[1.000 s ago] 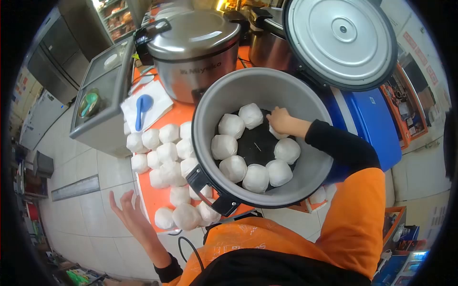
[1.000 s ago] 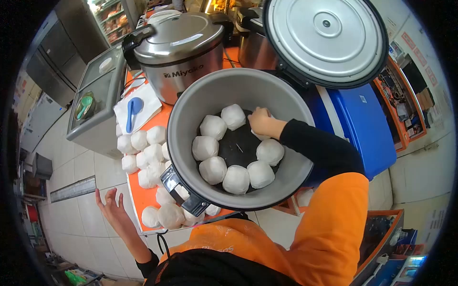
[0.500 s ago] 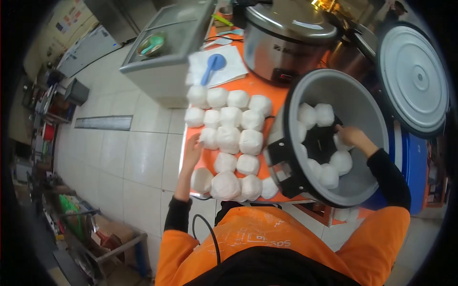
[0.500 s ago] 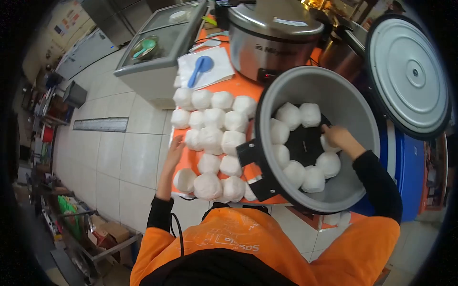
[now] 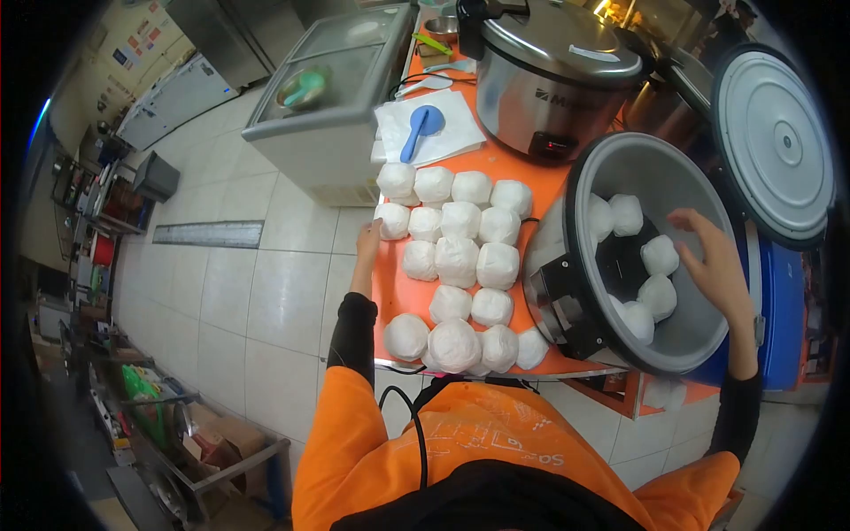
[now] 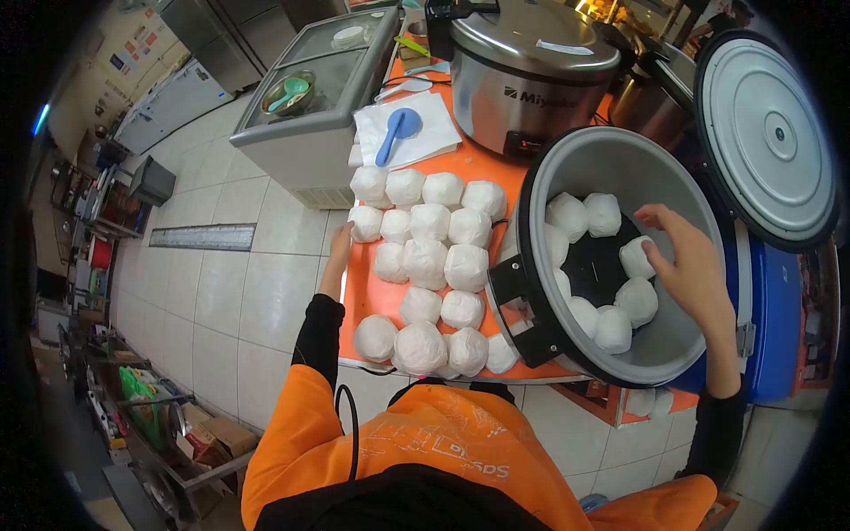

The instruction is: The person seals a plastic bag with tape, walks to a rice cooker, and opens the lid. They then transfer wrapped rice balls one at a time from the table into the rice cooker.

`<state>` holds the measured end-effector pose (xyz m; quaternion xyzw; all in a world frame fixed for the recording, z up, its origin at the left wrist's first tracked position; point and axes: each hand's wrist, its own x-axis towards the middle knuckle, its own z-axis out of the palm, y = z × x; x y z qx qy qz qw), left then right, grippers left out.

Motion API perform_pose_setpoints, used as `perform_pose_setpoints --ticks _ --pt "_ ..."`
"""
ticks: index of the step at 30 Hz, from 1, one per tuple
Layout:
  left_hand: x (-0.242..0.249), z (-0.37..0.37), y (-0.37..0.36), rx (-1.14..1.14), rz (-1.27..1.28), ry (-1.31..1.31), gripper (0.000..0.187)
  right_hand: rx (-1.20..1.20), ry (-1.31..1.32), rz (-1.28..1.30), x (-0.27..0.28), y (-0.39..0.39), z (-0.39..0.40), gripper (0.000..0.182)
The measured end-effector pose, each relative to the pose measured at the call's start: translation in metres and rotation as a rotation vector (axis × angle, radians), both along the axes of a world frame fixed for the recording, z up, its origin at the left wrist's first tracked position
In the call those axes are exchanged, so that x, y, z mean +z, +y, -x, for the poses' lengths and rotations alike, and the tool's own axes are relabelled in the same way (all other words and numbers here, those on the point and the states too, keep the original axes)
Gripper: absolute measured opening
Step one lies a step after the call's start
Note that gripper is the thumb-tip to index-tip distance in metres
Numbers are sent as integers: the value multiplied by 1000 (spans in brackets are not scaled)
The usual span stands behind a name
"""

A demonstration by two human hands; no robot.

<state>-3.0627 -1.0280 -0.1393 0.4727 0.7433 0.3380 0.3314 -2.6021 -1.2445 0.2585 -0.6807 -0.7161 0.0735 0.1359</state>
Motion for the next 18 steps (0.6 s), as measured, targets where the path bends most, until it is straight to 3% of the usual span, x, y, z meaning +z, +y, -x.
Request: perform_pose_setpoints --ticks 1,7,10,12,14,15,17,18 --pt "0 4 10 -119 57 -179 67 -11 11 -1 0 -4 4 31" --pt "-18 6 36 -92 207 94 74 -83 56 8 7 -23 19 28" --pt "-31 -1 36 28 106 103 56 -57 118 -30 5 -25 24 25" --pt "-8 -7 20 4 149 -535 66 -56 151 -70 3 -25 24 23" --pt "1 -11 18 -52 281 -1111 53 -16 193 -129 8 -20 19 21" --pt "11 -16 15 -34 283 -1133 50 -13 218 -156 12 -16 16 20" --pt "-23 -10 25 -191 149 -1238 46 -44 363 -166 23 -8 8 15" --pt "9 -20 5 -114 96 -1138 46 -32 429 -215 23 -4 2 14"
